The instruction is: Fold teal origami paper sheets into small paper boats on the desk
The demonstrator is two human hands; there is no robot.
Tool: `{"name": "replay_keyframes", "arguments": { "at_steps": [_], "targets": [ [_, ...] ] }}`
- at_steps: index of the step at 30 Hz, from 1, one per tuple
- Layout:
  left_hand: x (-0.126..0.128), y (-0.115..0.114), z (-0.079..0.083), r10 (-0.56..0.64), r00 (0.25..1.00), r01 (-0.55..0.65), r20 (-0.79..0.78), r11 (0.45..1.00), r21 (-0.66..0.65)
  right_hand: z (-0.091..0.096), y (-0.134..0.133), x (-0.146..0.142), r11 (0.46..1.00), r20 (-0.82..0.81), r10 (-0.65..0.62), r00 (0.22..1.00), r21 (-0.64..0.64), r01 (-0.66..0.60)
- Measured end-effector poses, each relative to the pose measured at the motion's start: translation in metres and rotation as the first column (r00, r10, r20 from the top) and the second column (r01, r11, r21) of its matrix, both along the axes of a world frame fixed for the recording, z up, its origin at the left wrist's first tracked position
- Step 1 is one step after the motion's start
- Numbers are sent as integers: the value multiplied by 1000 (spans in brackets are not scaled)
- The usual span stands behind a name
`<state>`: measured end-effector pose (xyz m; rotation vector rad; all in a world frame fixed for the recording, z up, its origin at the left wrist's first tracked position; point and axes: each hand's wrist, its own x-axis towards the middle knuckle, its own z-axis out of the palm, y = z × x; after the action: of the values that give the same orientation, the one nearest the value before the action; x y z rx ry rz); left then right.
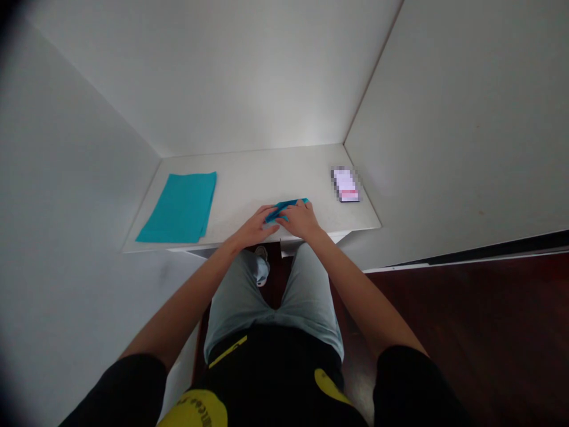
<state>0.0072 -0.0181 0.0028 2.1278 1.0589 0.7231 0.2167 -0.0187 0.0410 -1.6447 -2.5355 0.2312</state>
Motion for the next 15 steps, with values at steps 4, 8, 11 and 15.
{"name": "replay_keyframes", "arguments": {
  "at_steps": [4,8,11,15],
  "targets": [
    [1,-1,-2,38,999,-37,8,998,-41,-1,1,3,999,-13,-2,1000,-32,2],
    [0,1,-4,26,999,-27,-30,1000,-16,4,-1,2,999,19,21,1000,36,-22],
    [-1,0,-5,29,996,-29,-86,1000,-5,5,-4,3,996,-12,18,1000,84,-17],
    [-3,-2,-5,81,992,-80,-94,997,10,1,-11,9,991,-87,-2,996,131,13]
  ]
}}
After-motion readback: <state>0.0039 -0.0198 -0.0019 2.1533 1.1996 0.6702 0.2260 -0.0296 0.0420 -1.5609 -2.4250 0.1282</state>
